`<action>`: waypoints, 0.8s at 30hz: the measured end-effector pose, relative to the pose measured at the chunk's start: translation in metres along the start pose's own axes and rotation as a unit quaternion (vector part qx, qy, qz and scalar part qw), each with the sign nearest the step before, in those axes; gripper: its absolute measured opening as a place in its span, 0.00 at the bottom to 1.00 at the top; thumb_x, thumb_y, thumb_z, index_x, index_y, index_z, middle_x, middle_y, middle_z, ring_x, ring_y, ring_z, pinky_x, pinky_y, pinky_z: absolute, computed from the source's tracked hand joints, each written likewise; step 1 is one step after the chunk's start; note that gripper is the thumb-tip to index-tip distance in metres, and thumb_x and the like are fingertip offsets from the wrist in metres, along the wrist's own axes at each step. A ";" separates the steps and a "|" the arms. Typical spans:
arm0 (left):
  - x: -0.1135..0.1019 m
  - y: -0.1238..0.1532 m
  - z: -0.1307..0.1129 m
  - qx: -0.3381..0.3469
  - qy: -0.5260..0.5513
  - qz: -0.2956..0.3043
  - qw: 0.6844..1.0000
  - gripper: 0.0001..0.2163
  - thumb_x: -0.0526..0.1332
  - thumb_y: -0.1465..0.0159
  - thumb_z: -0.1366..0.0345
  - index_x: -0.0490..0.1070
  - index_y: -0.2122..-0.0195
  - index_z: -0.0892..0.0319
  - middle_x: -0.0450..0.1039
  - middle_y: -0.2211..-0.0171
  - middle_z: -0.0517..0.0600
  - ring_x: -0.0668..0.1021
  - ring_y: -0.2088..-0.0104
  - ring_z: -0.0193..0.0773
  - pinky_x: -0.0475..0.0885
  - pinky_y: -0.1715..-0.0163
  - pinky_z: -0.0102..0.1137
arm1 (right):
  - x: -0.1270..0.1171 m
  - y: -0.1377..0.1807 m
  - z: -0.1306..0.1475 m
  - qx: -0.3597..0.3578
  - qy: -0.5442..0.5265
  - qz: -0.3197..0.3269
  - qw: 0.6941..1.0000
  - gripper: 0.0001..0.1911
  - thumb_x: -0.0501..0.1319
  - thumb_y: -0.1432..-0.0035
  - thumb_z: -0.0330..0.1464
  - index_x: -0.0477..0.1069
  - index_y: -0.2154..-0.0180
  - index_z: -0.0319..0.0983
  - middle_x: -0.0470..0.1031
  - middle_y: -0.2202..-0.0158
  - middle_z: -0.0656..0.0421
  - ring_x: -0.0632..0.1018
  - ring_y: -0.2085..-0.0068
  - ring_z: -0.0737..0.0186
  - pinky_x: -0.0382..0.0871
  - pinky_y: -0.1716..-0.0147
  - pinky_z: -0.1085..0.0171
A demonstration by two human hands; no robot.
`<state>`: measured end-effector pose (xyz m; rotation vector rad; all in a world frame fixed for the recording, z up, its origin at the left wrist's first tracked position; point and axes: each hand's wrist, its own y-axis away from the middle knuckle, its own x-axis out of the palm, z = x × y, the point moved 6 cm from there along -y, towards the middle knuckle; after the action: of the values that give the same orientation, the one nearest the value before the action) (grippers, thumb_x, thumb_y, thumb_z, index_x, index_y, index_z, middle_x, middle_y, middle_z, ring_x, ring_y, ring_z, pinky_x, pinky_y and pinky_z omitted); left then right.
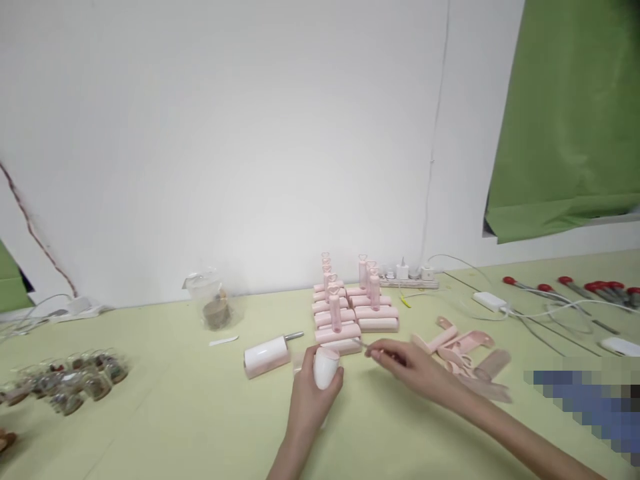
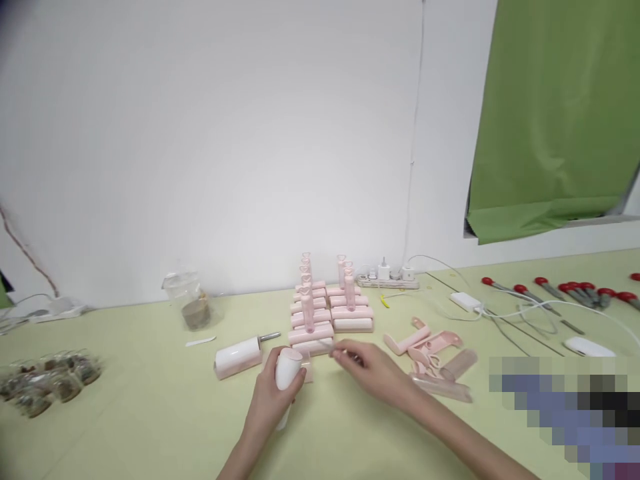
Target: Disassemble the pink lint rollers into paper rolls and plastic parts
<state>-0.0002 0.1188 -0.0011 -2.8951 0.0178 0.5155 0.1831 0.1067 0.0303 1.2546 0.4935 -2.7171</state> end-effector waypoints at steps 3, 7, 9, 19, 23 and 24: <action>-0.011 -0.005 -0.001 0.019 -0.010 -0.008 1.000 0.13 0.58 0.48 0.60 0.65 0.62 0.57 0.70 0.74 0.47 0.71 0.76 0.35 0.65 0.76 0.26 | 0.026 -0.004 0.038 -0.081 -0.036 0.033 0.995 0.19 0.46 0.38 0.40 0.69 0.71 0.38 0.64 0.78 0.62 0.64 0.76 0.68 0.50 0.77 0.72; -0.026 -0.010 0.002 0.026 -0.021 -0.009 0.999 0.17 0.58 0.48 0.59 0.66 0.58 0.60 0.72 0.70 0.50 0.73 0.71 0.39 0.67 0.70 0.29 | 0.039 -0.018 0.051 -0.096 -0.023 0.032 0.995 0.20 0.46 0.38 0.39 0.69 0.73 0.37 0.62 0.81 0.62 0.62 0.78 0.69 0.47 0.78 0.71; -0.033 -0.012 0.004 0.018 -0.060 -0.009 0.998 0.20 0.58 0.48 0.59 0.66 0.55 0.60 0.72 0.67 0.51 0.74 0.67 0.41 0.67 0.68 0.30 | 0.044 -0.023 0.050 -0.087 -0.025 0.037 0.995 0.21 0.46 0.38 0.39 0.65 0.77 0.36 0.60 0.82 0.62 0.61 0.78 0.69 0.47 0.78 0.71; -0.049 -0.010 -0.003 -0.032 -0.317 -0.007 0.948 0.22 0.55 0.49 0.65 0.64 0.51 0.52 0.74 0.65 0.50 0.74 0.63 0.45 0.64 0.70 0.30 | 0.081 -0.022 0.025 0.073 -0.223 0.185 0.954 0.20 0.46 0.42 0.42 0.69 0.67 0.35 0.54 0.86 0.65 0.55 0.87 0.73 0.48 0.89 0.74; -0.046 -0.011 0.003 -0.031 -0.285 0.013 0.958 0.22 0.56 0.50 0.64 0.65 0.52 0.53 0.73 0.64 0.50 0.74 0.63 0.43 0.64 0.70 0.28 | 0.086 -0.023 0.020 0.082 -0.266 0.192 0.941 0.21 0.48 0.43 0.44 0.69 0.69 0.34 0.53 0.86 0.66 0.54 0.87 0.74 0.48 0.91 0.76; -0.046 -0.012 0.005 -0.028 -0.280 0.017 0.960 0.22 0.56 0.50 0.64 0.65 0.52 0.53 0.73 0.63 0.50 0.74 0.63 0.43 0.64 0.70 0.28 | 0.086 -0.023 0.020 0.083 -0.270 0.188 0.941 0.21 0.48 0.43 0.44 0.69 0.69 0.34 0.52 0.86 0.66 0.54 0.87 0.75 0.48 0.91 0.76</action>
<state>-0.0443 0.1302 0.0126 -2.6931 -0.0323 1.3350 0.1071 0.1253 -0.0174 0.5007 -0.0372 -2.6318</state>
